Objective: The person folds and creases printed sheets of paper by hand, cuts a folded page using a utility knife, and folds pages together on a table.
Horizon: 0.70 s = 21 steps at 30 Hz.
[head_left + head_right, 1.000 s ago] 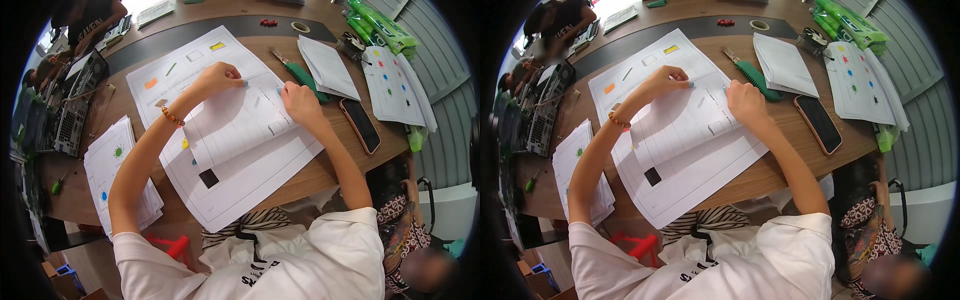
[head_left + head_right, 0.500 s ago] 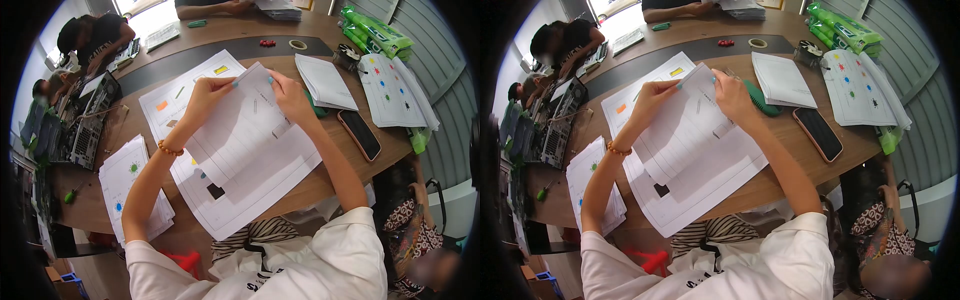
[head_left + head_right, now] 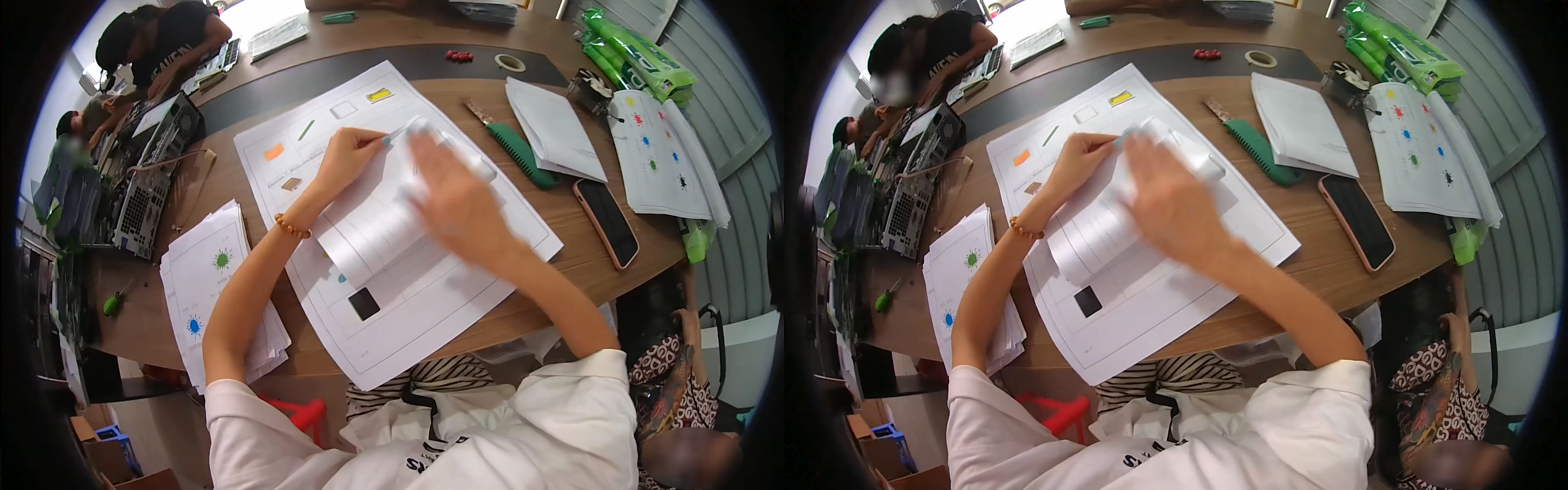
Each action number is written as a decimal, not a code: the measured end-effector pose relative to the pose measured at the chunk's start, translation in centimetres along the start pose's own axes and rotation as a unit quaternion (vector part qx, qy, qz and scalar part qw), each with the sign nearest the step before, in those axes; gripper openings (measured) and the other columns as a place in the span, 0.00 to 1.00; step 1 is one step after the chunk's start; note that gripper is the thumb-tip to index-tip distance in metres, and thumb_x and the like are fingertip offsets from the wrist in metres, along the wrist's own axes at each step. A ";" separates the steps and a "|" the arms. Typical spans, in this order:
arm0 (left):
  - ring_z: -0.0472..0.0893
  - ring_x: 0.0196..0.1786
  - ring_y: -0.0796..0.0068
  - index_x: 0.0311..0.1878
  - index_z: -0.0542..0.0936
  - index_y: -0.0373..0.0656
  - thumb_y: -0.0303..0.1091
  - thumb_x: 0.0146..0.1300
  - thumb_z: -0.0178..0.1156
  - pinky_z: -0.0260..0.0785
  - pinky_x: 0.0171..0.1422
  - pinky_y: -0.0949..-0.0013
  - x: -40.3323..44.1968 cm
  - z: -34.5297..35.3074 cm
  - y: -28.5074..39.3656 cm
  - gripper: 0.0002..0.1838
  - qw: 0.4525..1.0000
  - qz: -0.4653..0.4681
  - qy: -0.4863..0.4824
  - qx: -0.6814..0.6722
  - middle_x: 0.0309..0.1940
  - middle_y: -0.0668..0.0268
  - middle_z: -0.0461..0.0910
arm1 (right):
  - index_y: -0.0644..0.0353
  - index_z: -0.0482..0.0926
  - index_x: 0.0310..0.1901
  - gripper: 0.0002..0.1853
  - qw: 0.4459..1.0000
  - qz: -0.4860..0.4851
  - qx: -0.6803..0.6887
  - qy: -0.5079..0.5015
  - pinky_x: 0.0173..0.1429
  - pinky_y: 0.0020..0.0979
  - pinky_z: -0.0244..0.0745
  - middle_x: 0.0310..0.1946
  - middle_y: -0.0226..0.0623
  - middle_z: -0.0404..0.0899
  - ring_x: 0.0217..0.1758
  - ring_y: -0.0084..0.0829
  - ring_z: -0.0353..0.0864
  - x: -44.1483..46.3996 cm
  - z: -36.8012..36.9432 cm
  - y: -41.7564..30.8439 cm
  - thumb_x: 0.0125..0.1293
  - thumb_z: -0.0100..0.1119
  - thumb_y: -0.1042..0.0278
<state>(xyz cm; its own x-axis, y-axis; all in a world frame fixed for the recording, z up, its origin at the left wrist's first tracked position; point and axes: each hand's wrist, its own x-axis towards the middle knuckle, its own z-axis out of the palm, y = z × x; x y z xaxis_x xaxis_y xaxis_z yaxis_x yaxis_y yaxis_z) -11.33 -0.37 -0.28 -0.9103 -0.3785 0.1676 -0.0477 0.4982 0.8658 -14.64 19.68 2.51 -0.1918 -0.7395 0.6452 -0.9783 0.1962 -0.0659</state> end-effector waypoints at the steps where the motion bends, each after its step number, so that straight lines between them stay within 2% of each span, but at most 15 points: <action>1: 0.74 0.29 0.85 0.45 0.79 0.33 0.28 0.58 0.56 0.69 0.34 0.78 -0.1 0.1 0.3 0.13 1.000 0.012 0.013 -0.003 0.30 0.63 0.82 | 0.74 0.63 0.58 0.34 0.993 -0.046 0.055 -0.090 0.67 0.42 0.55 0.58 0.54 0.65 0.63 0.45 0.64 -1.2 0.3 -1.8 0.59 0.54 0.52; 2: 0.76 0.29 0.82 0.44 0.80 0.34 0.27 0.56 0.56 0.70 0.34 0.75 -0.1 0.2 0.3 0.13 0.999 0.024 0.027 -0.008 0.29 0.58 0.83 | 0.72 0.56 0.62 0.38 0.967 -0.066 0.092 -0.230 0.71 0.45 0.47 0.65 0.52 0.55 0.69 0.44 0.54 -2.8 0.7 -2.8 0.60 0.53 0.50; 5: 0.77 0.29 0.81 0.43 0.80 0.33 0.27 0.56 0.57 0.70 0.35 0.76 -0.4 0.2 0.5 0.13 0.999 0.022 0.024 0.001 0.30 0.57 0.83 | 0.71 0.54 0.63 0.38 0.963 -0.074 0.106 -0.238 0.71 0.47 0.43 0.67 0.51 0.52 0.72 0.42 0.49 -3.6 0.8 -3.3 0.62 0.48 0.46; 7: 0.77 0.29 0.81 0.43 0.80 0.33 0.27 0.56 0.57 0.70 0.35 0.76 -0.4 0.3 0.7 0.12 0.999 0.016 0.027 0.006 0.30 0.56 0.83 | 0.71 0.54 0.64 0.38 0.935 -0.111 0.123 -0.314 0.72 0.47 0.41 0.67 0.50 0.51 0.72 0.41 0.47 -3.5 0.3 -5.4 0.64 0.46 0.45; 10: 0.78 0.29 0.80 0.43 0.80 0.34 0.26 0.56 0.57 0.70 0.35 0.75 -0.4 0.6 0.3 0.12 0.999 0.018 0.042 -0.003 0.30 0.56 0.83 | 0.70 0.53 0.64 0.38 0.927 -0.147 0.195 -0.284 0.72 0.48 0.39 0.68 0.50 0.50 0.73 0.41 0.45 -4.3 -0.2 -7.7 0.64 0.45 0.46; 12: 0.78 0.29 0.80 0.43 0.80 0.34 0.25 0.56 0.56 0.69 0.34 0.75 -0.2 0.6 -0.1 0.12 0.997 0.051 0.052 0.012 0.30 0.55 0.83 | 0.71 0.51 0.65 0.38 0.919 -0.153 0.213 -0.295 0.72 0.45 0.40 0.68 0.50 0.48 0.73 0.43 0.45 -4.2 -0.3 -6.6 0.64 0.47 0.48; 14: 0.78 0.29 0.81 0.43 0.80 0.34 0.25 0.56 0.56 0.69 0.34 0.75 -0.1 0.9 -0.4 0.11 0.996 0.066 0.066 0.002 0.29 0.55 0.83 | 0.71 0.50 0.65 0.38 0.904 -0.109 0.232 -0.343 0.73 0.42 0.41 0.69 0.51 0.46 0.73 0.44 0.43 -4.4 -0.8 -4.7 0.63 0.49 0.52; 17: 0.77 0.28 0.81 0.42 0.80 0.33 0.24 0.55 0.56 0.69 0.33 0.76 -0.2 1.2 -0.7 0.11 0.991 0.093 0.092 -0.008 0.27 0.55 0.82 | 0.71 0.47 0.66 0.38 0.929 -0.040 0.159 -0.331 0.74 0.40 0.39 0.69 0.53 0.42 0.73 0.45 0.40 -4.9 -2.2 -1.1 0.63 0.50 0.57; 19: 0.77 0.27 0.82 0.42 0.80 0.33 0.24 0.55 0.56 0.69 0.32 0.76 -0.4 1.3 -0.6 0.11 0.989 0.108 0.101 -0.005 0.26 0.55 0.82 | 0.74 0.49 0.65 0.36 0.948 -0.037 0.072 -0.306 0.73 0.39 0.41 0.67 0.57 0.46 0.72 0.45 0.45 -5.6 -2.2 2.1 0.67 0.41 0.51; 20: 0.77 0.26 0.82 0.41 0.80 0.33 0.24 0.55 0.56 0.68 0.32 0.75 -0.5 1.3 -0.4 0.11 0.990 0.100 0.098 0.001 0.26 0.55 0.82 | 0.74 0.49 0.65 0.36 0.948 -0.038 0.069 -0.307 0.73 0.39 0.41 0.67 0.57 0.46 0.72 0.45 0.45 -5.6 -2.4 3.7 0.67 0.41 0.51; 21: 0.76 0.26 0.82 0.41 0.80 0.33 0.24 0.55 0.56 0.68 0.32 0.75 -0.5 1.2 -0.1 0.11 0.991 0.095 0.096 0.006 0.26 0.55 0.82 | 0.75 0.50 0.64 0.35 0.952 -0.001 0.025 -0.305 0.73 0.40 0.41 0.67 0.57 0.47 0.72 0.46 0.45 -5.5 -2.7 5.3 0.68 0.41 0.52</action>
<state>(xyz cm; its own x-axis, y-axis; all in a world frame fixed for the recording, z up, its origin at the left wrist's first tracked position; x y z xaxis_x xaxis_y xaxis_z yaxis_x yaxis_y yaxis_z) -11.38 0.71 -1.03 -0.8087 -0.4181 0.4138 0.1102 0.5833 0.8048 -18.59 26.55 0.61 -0.1854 -0.9790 0.0853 -0.9782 0.1756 -0.1107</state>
